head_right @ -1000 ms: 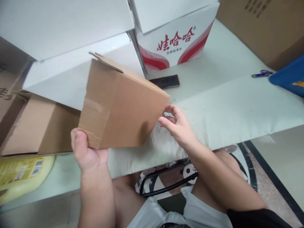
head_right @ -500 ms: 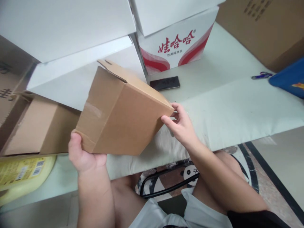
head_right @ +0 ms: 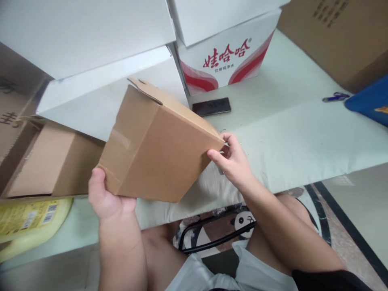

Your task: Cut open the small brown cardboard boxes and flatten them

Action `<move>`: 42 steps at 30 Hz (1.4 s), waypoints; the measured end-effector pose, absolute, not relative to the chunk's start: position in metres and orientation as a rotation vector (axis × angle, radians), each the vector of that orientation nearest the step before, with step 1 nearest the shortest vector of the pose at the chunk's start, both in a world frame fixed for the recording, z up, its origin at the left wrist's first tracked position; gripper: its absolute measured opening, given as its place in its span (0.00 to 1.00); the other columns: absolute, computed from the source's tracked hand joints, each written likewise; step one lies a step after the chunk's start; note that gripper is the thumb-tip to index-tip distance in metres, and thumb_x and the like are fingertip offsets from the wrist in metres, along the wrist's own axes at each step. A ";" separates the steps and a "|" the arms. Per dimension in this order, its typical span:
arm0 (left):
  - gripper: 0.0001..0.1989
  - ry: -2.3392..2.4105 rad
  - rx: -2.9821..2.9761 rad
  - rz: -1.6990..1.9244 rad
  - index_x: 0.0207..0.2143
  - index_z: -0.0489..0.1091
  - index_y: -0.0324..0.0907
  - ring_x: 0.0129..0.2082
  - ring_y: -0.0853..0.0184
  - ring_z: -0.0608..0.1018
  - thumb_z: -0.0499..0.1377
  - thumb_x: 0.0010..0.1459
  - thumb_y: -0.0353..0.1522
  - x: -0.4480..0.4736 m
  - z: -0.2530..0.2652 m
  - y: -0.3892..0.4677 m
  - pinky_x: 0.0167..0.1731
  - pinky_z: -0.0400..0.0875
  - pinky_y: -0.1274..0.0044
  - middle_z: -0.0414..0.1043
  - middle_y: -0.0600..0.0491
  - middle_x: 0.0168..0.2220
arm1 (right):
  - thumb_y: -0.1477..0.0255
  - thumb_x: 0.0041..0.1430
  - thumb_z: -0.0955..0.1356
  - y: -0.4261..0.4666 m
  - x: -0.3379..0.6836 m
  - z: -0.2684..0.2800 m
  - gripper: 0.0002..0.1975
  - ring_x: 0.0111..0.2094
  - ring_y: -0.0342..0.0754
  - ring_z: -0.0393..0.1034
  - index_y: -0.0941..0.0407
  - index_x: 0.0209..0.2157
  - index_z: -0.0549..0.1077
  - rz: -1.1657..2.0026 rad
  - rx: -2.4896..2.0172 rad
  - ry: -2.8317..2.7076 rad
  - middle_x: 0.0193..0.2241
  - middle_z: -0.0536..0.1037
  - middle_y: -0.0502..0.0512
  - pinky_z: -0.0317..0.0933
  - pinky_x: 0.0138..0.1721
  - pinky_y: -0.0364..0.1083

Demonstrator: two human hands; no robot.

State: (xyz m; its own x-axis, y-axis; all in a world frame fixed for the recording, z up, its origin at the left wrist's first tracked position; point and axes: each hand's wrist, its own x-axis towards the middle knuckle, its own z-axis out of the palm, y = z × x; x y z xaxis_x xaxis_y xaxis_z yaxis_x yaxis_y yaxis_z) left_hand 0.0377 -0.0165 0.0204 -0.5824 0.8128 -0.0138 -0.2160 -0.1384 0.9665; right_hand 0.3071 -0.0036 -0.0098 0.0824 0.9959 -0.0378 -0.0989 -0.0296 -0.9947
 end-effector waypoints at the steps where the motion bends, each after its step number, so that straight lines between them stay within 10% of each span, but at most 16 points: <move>1: 0.25 1.398 0.656 1.830 0.26 0.65 0.45 0.46 0.61 0.76 0.71 0.42 0.52 0.040 0.022 -0.016 0.43 0.70 0.73 0.72 0.57 0.29 | 0.44 0.48 0.76 -0.004 0.307 -0.010 0.31 0.27 0.44 0.64 0.49 0.41 0.65 1.212 -1.198 -1.058 0.31 0.72 0.48 0.53 0.20 0.43; 42: 0.22 1.361 0.531 1.752 0.34 0.81 0.41 0.36 0.62 0.80 0.72 0.42 0.48 0.054 0.024 -0.010 0.34 0.74 0.73 0.82 0.52 0.34 | 0.45 0.55 0.73 -0.004 0.310 -0.026 0.25 0.34 0.49 0.64 0.48 0.40 0.64 1.197 -1.168 -1.030 0.34 0.69 0.49 0.58 0.31 0.47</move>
State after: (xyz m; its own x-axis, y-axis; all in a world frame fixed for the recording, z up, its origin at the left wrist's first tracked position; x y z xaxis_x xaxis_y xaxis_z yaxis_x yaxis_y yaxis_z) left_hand 0.0536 -0.0102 0.0236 -0.5628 0.8116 -0.1568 -0.3525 -0.0641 0.9336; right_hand 0.3097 -0.0040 -0.0259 0.1063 0.9942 -0.0172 -0.1315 -0.0031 -0.9913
